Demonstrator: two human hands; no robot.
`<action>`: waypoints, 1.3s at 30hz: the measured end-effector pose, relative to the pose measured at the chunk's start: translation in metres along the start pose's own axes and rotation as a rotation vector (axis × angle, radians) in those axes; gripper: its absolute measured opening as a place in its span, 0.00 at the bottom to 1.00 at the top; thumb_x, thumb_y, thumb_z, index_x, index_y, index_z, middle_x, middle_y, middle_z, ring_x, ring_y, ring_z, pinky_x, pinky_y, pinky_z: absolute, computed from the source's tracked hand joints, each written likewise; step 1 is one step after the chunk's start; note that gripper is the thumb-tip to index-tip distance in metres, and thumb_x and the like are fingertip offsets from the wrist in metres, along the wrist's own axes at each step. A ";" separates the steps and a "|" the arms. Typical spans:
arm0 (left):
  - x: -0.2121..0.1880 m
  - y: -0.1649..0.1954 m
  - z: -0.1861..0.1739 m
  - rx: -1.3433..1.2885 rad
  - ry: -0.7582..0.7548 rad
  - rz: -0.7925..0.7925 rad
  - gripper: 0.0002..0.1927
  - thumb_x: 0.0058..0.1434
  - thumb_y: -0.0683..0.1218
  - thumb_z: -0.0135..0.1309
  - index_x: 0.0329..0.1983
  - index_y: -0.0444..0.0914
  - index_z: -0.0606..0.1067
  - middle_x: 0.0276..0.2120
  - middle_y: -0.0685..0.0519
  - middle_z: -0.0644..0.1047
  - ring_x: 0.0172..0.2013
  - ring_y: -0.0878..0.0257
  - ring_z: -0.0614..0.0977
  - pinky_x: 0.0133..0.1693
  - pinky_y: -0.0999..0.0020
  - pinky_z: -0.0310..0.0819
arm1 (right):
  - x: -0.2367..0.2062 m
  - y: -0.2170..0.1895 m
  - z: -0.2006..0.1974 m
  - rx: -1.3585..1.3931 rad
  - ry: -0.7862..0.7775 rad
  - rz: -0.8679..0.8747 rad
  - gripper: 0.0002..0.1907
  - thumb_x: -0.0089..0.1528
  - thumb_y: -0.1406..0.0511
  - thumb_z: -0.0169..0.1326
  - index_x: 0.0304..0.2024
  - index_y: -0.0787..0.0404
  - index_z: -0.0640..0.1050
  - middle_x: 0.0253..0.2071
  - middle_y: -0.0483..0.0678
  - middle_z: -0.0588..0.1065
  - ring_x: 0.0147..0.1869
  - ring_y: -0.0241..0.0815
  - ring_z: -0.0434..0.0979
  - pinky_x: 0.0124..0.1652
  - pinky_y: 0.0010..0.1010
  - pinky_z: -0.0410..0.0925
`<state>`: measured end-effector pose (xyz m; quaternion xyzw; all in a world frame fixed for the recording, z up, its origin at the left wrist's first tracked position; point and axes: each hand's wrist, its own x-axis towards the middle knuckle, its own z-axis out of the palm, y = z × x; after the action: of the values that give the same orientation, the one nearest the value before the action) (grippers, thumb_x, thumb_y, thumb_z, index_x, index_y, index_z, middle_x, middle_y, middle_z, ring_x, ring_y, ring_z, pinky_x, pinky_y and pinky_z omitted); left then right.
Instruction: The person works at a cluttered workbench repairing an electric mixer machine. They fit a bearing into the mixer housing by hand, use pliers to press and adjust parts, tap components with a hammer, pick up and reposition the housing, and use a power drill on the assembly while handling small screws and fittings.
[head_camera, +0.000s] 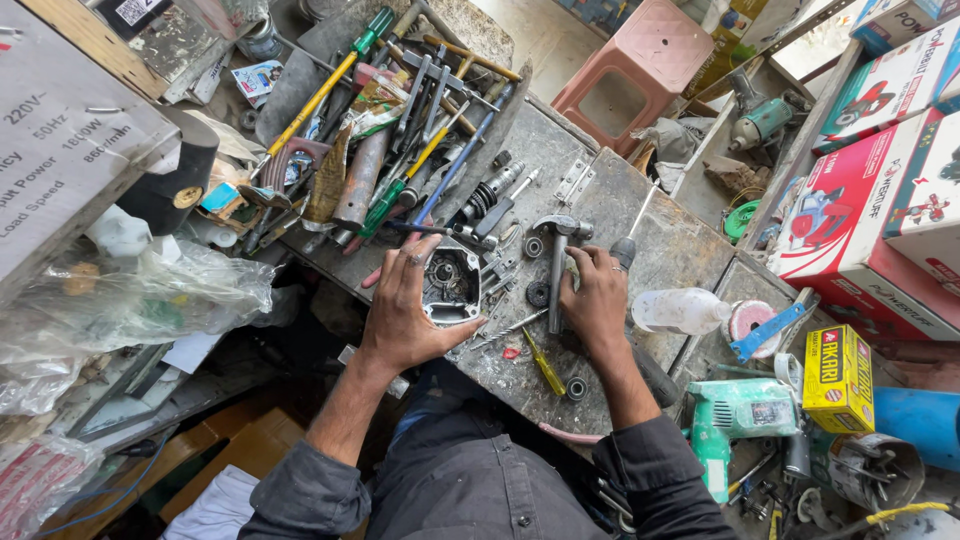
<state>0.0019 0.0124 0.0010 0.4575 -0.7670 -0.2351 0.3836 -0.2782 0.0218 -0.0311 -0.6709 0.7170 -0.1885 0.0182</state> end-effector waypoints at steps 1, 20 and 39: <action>-0.001 0.000 0.001 0.005 0.004 0.009 0.58 0.38 0.58 0.77 0.68 0.34 0.61 0.62 0.39 0.69 0.56 0.44 0.73 0.58 0.50 0.69 | -0.003 -0.001 0.001 0.011 0.016 -0.021 0.20 0.58 0.66 0.60 0.54 0.59 0.79 0.53 0.52 0.75 0.56 0.52 0.74 0.53 0.42 0.65; -0.003 -0.009 0.005 -0.019 0.017 0.049 0.58 0.39 0.62 0.77 0.67 0.36 0.59 0.60 0.45 0.70 0.59 0.44 0.72 0.65 0.46 0.65 | -0.010 -0.014 0.014 -0.254 -0.390 -0.217 0.32 0.50 0.56 0.67 0.56 0.55 0.76 0.45 0.48 0.77 0.55 0.49 0.73 0.52 0.40 0.63; 0.000 -0.003 0.003 0.013 -0.043 0.003 0.57 0.36 0.62 0.77 0.64 0.38 0.61 0.58 0.43 0.70 0.66 0.38 0.66 0.64 0.46 0.64 | -0.060 0.004 0.015 1.964 -0.358 0.550 0.36 0.56 0.59 0.69 0.62 0.68 0.73 0.50 0.55 0.77 0.48 0.44 0.77 0.49 0.36 0.71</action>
<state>0.0010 0.0107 -0.0031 0.4536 -0.7773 -0.2396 0.3643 -0.2717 0.0762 -0.0593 -0.1917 0.3626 -0.5772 0.7062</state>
